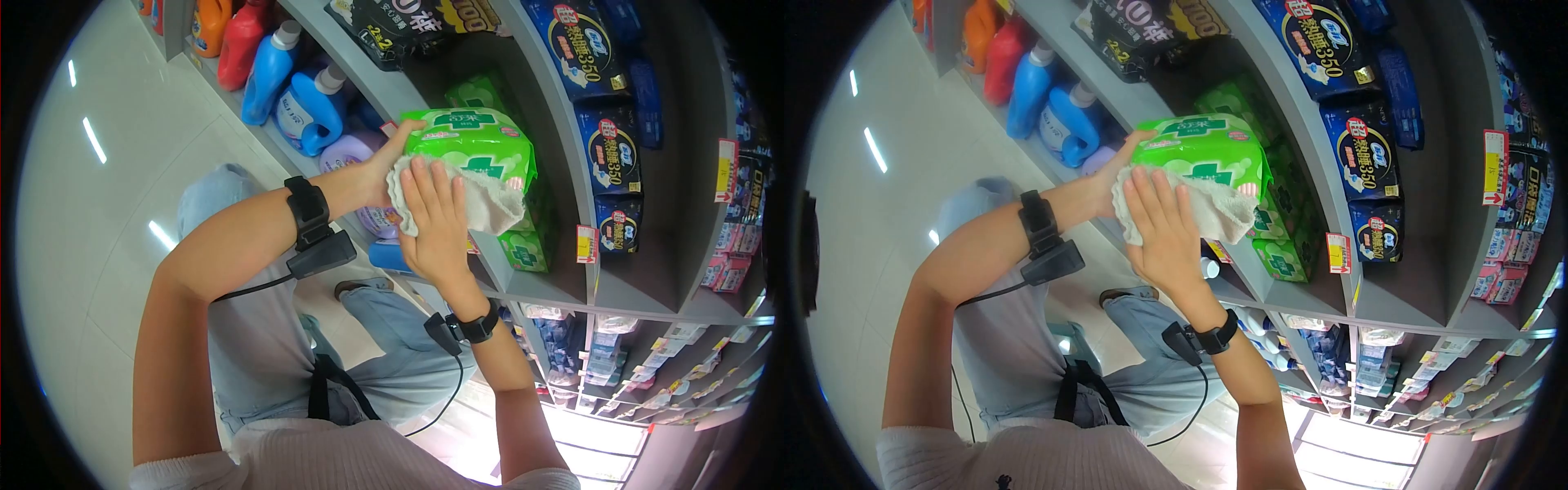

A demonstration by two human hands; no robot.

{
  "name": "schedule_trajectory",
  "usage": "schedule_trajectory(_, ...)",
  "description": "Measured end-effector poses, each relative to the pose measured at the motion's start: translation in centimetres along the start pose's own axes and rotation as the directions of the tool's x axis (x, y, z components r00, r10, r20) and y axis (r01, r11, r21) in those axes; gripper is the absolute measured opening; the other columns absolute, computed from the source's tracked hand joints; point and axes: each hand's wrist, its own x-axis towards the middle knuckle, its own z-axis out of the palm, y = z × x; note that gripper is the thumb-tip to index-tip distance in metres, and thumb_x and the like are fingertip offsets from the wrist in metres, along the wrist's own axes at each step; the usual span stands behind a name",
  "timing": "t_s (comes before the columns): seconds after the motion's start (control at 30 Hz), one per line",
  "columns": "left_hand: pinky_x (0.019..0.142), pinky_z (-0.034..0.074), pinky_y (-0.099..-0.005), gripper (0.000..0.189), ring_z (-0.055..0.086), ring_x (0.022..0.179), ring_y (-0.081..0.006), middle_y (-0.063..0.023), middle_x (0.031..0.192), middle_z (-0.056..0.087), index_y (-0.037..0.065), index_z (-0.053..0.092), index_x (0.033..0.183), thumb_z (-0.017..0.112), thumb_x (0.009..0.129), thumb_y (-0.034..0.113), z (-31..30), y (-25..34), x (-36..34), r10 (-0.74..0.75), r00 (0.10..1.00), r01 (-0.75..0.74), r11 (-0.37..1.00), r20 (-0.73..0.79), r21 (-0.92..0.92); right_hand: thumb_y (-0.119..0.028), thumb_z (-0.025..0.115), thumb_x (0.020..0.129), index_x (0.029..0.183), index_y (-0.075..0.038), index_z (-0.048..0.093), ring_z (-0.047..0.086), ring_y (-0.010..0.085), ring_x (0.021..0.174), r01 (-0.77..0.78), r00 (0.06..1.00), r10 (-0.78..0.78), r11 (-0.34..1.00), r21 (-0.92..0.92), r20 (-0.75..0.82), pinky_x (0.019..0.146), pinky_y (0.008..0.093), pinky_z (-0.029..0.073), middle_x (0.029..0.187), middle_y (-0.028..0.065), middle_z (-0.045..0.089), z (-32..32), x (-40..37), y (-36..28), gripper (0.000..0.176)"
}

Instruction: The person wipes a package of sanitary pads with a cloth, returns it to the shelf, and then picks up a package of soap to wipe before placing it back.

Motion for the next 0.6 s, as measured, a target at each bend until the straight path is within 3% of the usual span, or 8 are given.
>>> schedule_trajectory(0.07, 0.087, 0.043, -0.0345, 0.053, 0.054, 0.100, -0.0202, -0.0083, 0.114, 0.055, 0.010, 0.050, 0.117, 0.039, 0.085, 0.051, 0.2, -0.2, 0.4, 0.035, 0.999, -0.035, 0.999, -0.027, 0.013, -0.015, 0.052, 0.069, 0.130, -0.006, 0.037, 0.027, 0.0296, 0.128, -0.003, 0.999, 0.004, 1.000, -0.028, 0.035, 0.104, 0.0472, 0.016, 0.137, 0.0128, 0.032, -0.4, -0.6, 0.9, 0.064)
schedule_trajectory(0.13, 0.087, 0.044, -0.0354, 0.054, 0.054, 0.100, -0.0207, -0.0088, 0.115, 0.055, 0.010, 0.049, 0.118, 0.038, 0.085, 0.051, 0.3, -0.1, 0.5, 0.068, 0.996, -0.067, 0.997, -0.054, 0.026, -0.019, 0.043, 0.079, 0.132, -0.005, 0.035, 0.023, 0.0342, 0.130, -0.030, 0.999, 0.029, 0.996, -0.079, -0.018, 0.105, 0.0484, 0.010, 0.138, 0.0146, 0.031, -0.9, -1.3, 2.5, 0.055)
schedule_trajectory(0.17, 0.087, 0.044, -0.0368, 0.055, 0.054, 0.101, -0.0213, -0.0091, 0.116, 0.053, 0.010, 0.048, 0.119, 0.038, 0.085, 0.052, 0.3, 0.1, 0.5, 0.067, 0.997, -0.067, 0.998, -0.025, 0.012, -0.019, 0.043, 0.079, 0.132, -0.005, 0.035, 0.023, 0.0342, 0.130, -0.030, 0.999, 0.029, 0.996, -0.079, -0.018, 0.105, 0.0484, 0.010, 0.138, 0.0146, 0.031, -1.4, -1.4, 3.3, 0.055)
schedule_trajectory(0.23, 0.086, 0.045, -0.0414, 0.058, 0.054, 0.102, -0.0231, -0.0091, 0.119, 0.051, 0.010, 0.045, 0.121, 0.037, 0.084, 0.055, 0.5, 0.3, 0.3, 0.065, 0.998, -0.065, 0.998, -0.009, -0.014, -0.020, 0.041, 0.082, 0.132, -0.005, 0.035, 0.022, 0.0340, 0.130, -0.152, 0.974, 0.118, 0.973, -0.174, -0.192, 0.105, 0.0481, 0.011, 0.138, 0.0156, 0.030, -2.3, -1.3, 5.2, 0.052)
schedule_trajectory(0.33, 0.084, 0.047, -0.0417, 0.057, 0.054, 0.103, -0.0237, -0.0089, 0.118, 0.051, 0.011, 0.044, 0.122, 0.035, 0.085, 0.054, 1.1, 0.5, -0.1, 0.027, 1.000, -0.027, 0.999, -0.010, 0.022, -0.021, 0.036, 0.086, 0.133, -0.003, 0.031, 0.018, 0.0372, 0.130, -0.237, 0.936, 0.195, 0.965, -0.112, -0.294, 0.105, 0.0488, 0.008, 0.139, 0.0194, 0.026, -4.0, -0.8, 7.1, 0.051)
schedule_trajectory(0.6, 0.085, 0.046, -0.0405, 0.059, 0.052, 0.103, -0.0236, -0.0101, 0.119, 0.049, 0.013, 0.041, 0.124, 0.030, 0.086, 0.056, 0.8, -0.1, -0.1, 0.021, 0.999, -0.021, 1.000, 0.025, 0.016, -0.015, 0.042, 0.080, 0.134, 0.003, 0.024, 0.012, 0.0395, 0.131, -0.219, 0.942, 0.192, 0.973, -0.071, -0.275, 0.106, 0.0485, 0.005, 0.140, 0.0211, 0.021, -2.8, 0.9, 4.8, 0.059)
